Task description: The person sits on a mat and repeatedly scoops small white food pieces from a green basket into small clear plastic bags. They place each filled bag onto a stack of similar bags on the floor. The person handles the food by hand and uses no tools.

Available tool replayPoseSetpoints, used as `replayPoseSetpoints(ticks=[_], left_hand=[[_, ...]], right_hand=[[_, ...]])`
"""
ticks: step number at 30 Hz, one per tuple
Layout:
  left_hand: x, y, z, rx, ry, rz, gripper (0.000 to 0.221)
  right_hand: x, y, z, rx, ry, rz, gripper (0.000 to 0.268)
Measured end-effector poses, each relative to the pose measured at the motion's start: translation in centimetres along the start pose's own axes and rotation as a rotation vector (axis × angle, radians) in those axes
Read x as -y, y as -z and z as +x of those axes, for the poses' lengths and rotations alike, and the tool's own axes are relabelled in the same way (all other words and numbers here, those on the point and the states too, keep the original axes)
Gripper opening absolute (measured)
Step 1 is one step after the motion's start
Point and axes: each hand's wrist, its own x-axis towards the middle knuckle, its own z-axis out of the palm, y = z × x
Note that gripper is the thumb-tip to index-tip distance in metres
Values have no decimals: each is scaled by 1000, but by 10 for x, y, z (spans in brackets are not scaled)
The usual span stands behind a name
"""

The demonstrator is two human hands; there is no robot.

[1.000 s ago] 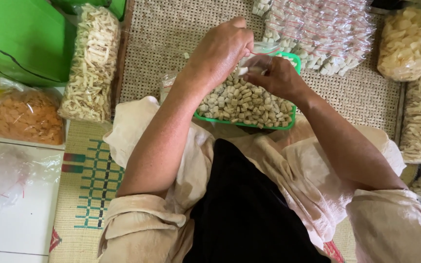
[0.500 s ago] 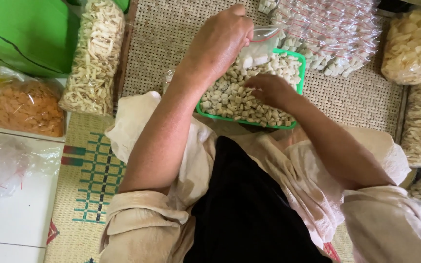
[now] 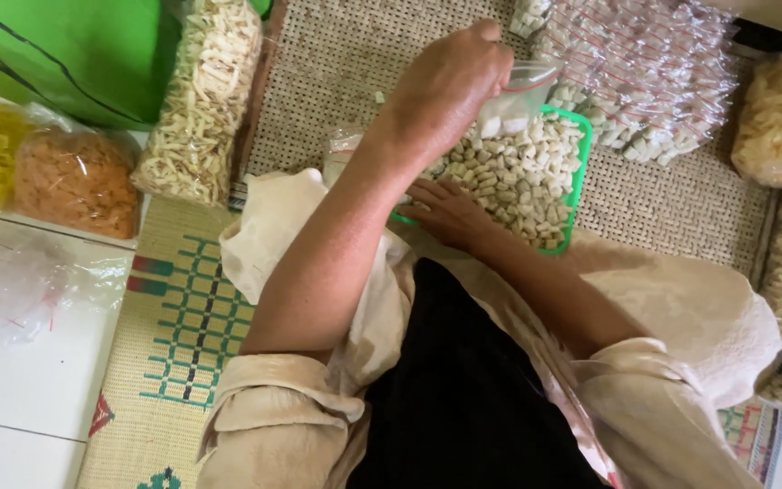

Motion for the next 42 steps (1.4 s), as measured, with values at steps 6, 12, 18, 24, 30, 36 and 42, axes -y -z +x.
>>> replayPoseSetpoints(ticks=[6, 12, 18, 24, 30, 36, 42], left_hand=[[3, 2, -3, -29, -19, -25, 23], [-3, 10, -3, -29, -15, -47, 13], [-2, 12, -6, 2, 11, -18, 11], [-1, 13, -7, -12, 1, -6, 15], [2, 6, -4, -14, 13, -16, 12], [-3, 12, -4, -18, -11, -20, 22], [-1, 8, -3, -25, -16, -20, 17]], right_hand=[[13, -24, 10, -323, 4, -115, 26], [-1, -22, -7, -318, 14, -170, 16], [-15, -28, -11, -343, -2, -113, 14], [-21, -10, -3, -355, -43, -189, 10], [-34, 2, 2, -402, -110, -332, 13], [-61, -14, -16, -187, -250, -205, 29], [-71, -4, -19, -183, -344, -98, 34]])
